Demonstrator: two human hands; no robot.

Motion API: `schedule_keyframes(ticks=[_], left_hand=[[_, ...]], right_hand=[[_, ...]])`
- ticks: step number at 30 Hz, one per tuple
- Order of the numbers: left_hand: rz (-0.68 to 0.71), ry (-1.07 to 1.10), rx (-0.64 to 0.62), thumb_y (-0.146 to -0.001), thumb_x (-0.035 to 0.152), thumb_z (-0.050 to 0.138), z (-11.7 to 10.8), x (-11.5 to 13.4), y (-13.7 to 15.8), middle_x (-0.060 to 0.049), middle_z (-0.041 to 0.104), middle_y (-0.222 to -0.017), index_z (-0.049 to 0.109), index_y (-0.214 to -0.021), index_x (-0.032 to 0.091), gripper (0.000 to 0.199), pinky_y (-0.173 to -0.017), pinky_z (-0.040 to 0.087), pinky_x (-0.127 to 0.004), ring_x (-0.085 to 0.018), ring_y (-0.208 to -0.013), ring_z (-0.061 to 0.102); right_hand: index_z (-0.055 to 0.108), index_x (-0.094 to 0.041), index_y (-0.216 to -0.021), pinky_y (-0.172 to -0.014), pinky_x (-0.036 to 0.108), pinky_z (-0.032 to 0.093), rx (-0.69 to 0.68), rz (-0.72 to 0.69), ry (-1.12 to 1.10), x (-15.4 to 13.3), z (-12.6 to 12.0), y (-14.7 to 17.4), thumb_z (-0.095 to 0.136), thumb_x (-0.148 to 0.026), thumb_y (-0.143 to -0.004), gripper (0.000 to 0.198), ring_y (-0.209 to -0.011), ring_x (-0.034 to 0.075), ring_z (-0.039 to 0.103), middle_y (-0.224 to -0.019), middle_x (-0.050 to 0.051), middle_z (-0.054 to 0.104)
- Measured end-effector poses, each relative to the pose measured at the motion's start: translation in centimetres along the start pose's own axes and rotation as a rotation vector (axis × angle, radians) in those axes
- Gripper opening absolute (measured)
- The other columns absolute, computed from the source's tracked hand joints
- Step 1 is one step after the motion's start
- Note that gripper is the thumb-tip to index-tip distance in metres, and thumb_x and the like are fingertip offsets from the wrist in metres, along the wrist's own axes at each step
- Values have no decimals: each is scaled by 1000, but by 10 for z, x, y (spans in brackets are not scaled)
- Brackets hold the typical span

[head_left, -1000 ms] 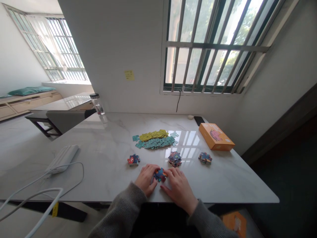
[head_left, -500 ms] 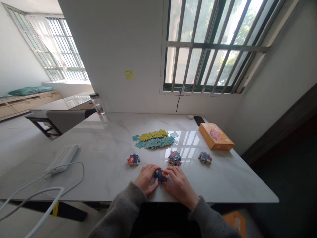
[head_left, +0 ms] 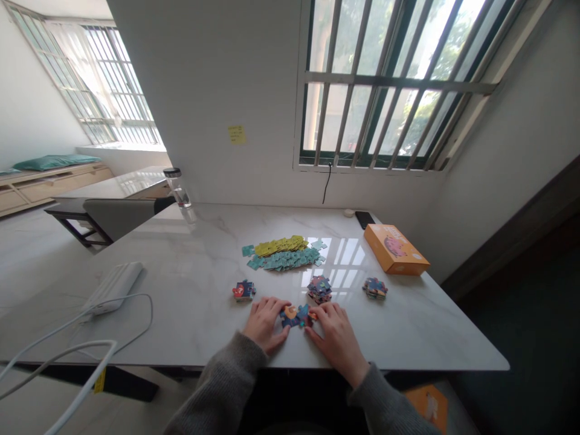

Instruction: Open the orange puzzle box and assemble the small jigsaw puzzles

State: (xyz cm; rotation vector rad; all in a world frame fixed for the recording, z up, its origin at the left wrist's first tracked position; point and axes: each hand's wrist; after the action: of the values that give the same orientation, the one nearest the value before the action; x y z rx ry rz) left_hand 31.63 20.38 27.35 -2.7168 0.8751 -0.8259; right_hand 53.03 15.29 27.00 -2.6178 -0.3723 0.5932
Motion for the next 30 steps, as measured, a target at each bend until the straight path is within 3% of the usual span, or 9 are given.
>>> schedule_keyframes(ticks=[5, 7, 11, 13, 21, 26, 30], left_hand=[[-9, 7, -10, -71, 21, 66, -1, -1, 0, -7, 65, -107, 63, -114, 24, 43, -89, 40, -43, -29, -103, 56], [-17, 6, -10, -70, 20, 65, -1, -2, 0, -7, 64, -106, 63, -113, 23, 44, -88, 40, -43, -29, -103, 56], [-17, -18, -5, -70, 18, 62, -1, -3, 2, -7, 63, -106, 63, -112, 23, 42, -89, 41, -43, -29, -102, 56], [-25, -41, 3, -71, 17, 61, -1, -3, 2, -7, 64, -107, 63, -110, 23, 40, -90, 40, -44, -29, -104, 56], [-48, -95, 90, -76, 19, 61, 2, -9, 5, -6, 65, -111, 62, -111, 25, 36, -91, 39, -43, -29, -107, 56], [-59, -84, 64, -77, 19, 60, 1, -8, 5, -6, 65, -110, 62, -111, 25, 35, -91, 38, -42, -28, -107, 55], [-87, -65, 33, -78, 19, 60, -1, -6, 4, -6, 65, -110, 63, -111, 24, 33, -93, 37, -42, -27, -108, 54]], right_hand=[[63, -23, -90, -80, 44, 49, -14, 10, -14, -3, -1, 1, 69, -25, -86, 8, -89, 27, 55, -90, 7, 64], [63, -23, -89, -84, 44, 50, -42, -21, -93, -2, -5, 2, 66, -22, -88, 3, -95, 26, 56, -96, 7, 65], [63, -26, -111, -100, 47, 46, -124, -141, -126, 0, -14, 3, 57, -11, -88, 28, -121, 28, 49, -129, 7, 59], [60, -29, -120, -100, 50, 45, -159, -162, -68, -4, -16, 4, 55, -8, -87, 39, -123, 30, 47, -133, 7, 57], [60, -28, -124, -86, 43, 53, -213, -63, -107, -23, -18, 8, 55, -15, -90, 36, -97, 26, 57, -105, 9, 61], [52, -31, -136, -97, 45, 49, -309, -173, -159, -12, -26, 2, 66, -18, -85, 55, -112, 28, 54, -125, 8, 58], [54, -29, -133, -97, 44, 50, -397, -169, -163, -9, -33, -4, 63, -16, -87, 48, -109, 26, 54, -118, 8, 60]])
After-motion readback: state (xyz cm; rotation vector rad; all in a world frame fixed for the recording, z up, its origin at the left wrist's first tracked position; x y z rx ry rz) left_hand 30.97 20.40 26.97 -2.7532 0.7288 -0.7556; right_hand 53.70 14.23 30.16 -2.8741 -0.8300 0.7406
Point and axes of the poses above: each hand's wrist, its own y-axis away from the middle knuckle, its own z-axis out of the palm, x = y × z
